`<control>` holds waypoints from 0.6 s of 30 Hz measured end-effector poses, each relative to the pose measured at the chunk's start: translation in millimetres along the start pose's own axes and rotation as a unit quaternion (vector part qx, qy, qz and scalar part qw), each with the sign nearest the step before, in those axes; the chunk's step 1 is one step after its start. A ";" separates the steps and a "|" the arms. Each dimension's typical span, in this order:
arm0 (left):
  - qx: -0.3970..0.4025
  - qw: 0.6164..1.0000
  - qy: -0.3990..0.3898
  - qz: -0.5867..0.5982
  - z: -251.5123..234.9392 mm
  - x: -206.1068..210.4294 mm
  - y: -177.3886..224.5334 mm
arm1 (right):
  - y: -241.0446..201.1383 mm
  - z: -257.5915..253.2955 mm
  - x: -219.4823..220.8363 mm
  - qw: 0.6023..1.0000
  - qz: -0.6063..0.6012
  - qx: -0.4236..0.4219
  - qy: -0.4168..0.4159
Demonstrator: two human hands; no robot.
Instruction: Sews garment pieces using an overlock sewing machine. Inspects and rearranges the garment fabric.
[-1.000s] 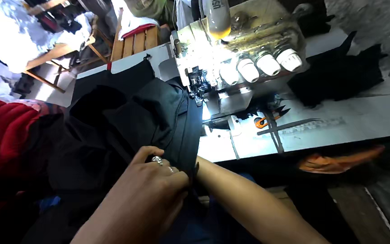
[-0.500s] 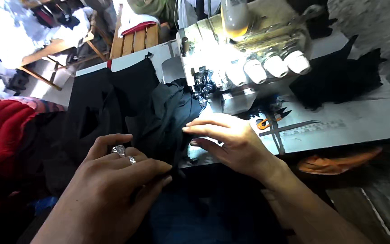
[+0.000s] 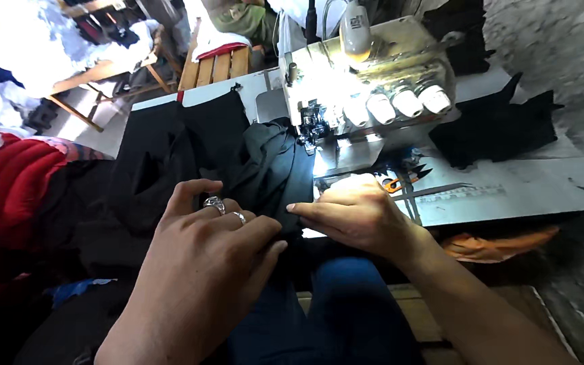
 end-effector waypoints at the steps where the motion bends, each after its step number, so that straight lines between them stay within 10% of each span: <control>1: 0.004 1.000 0.001 -0.004 -1.5 1.4 2.6 | -1.9 1.9 -1.1 1.000 0.004 -0.001 -0.006; 10: 0.087 0.987 -0.057 0.125 -1.9 54.3 39.5 | 42.5 75.1 -10.9 0.973 -0.113 0.192 -0.060; 18: 0.094 0.974 -0.099 0.179 5.4 91.2 60.8 | 21.6 84.0 -12.1 0.987 -0.031 0.154 0.021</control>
Point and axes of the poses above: each hand's wrist, its own z-axis away from the middle knuckle, its own x-axis out of the palm, y = z × x, the point moved 5 cm from there along -z, towards the middle knuckle, and after that the axes turned 9 degrees about y, right-handed, at the moved point
